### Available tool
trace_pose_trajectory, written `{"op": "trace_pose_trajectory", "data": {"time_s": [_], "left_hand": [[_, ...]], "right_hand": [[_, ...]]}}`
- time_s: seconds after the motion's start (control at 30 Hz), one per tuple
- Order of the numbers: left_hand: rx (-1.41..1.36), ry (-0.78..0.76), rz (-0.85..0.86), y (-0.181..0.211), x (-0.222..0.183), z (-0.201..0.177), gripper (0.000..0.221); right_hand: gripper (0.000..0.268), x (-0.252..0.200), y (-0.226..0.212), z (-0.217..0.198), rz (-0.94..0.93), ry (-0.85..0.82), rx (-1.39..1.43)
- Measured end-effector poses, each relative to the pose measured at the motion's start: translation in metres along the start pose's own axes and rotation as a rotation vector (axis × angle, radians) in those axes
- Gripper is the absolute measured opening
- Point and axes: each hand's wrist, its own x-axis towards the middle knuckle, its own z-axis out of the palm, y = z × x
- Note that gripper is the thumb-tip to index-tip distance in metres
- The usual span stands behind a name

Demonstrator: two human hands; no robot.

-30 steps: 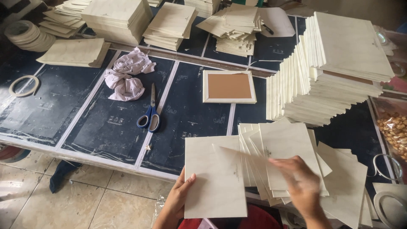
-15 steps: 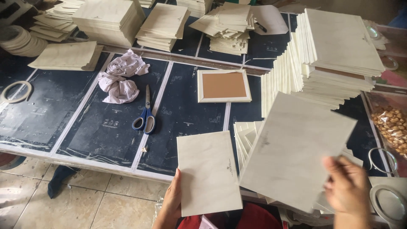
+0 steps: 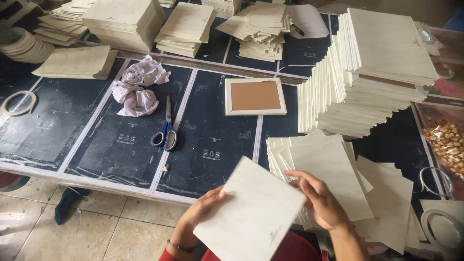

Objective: The person is sorting and stacking white cards or envelopes on a production table, inspecting each piece before adding it to a pile.

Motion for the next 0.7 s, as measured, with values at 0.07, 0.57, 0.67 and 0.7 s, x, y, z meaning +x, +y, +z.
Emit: {"op": "trace_pose_trajectory", "data": {"time_s": [0.07,0.57,0.67,0.7], "left_hand": [[0.038,-0.124,-0.007,0.028,-0.016,0.034,0.07],[-0.635,0.036,0.415,-0.051,0.005,0.059,0.055],[-0.716,0.014,0.43,-0.057,0.002,0.04,0.047],[-0.679,-0.076,0.484,-0.058,-0.001,0.033,0.051]], "right_hand": [[0.074,0.003,0.012,0.007,0.085,-0.108,0.067],[0.055,-0.027,0.065,0.072,0.036,0.288,0.563],[0.049,-0.027,0.071,0.038,-0.01,0.324,0.078],[0.056,-0.028,0.066,0.028,-0.076,0.425,-0.301]]}}
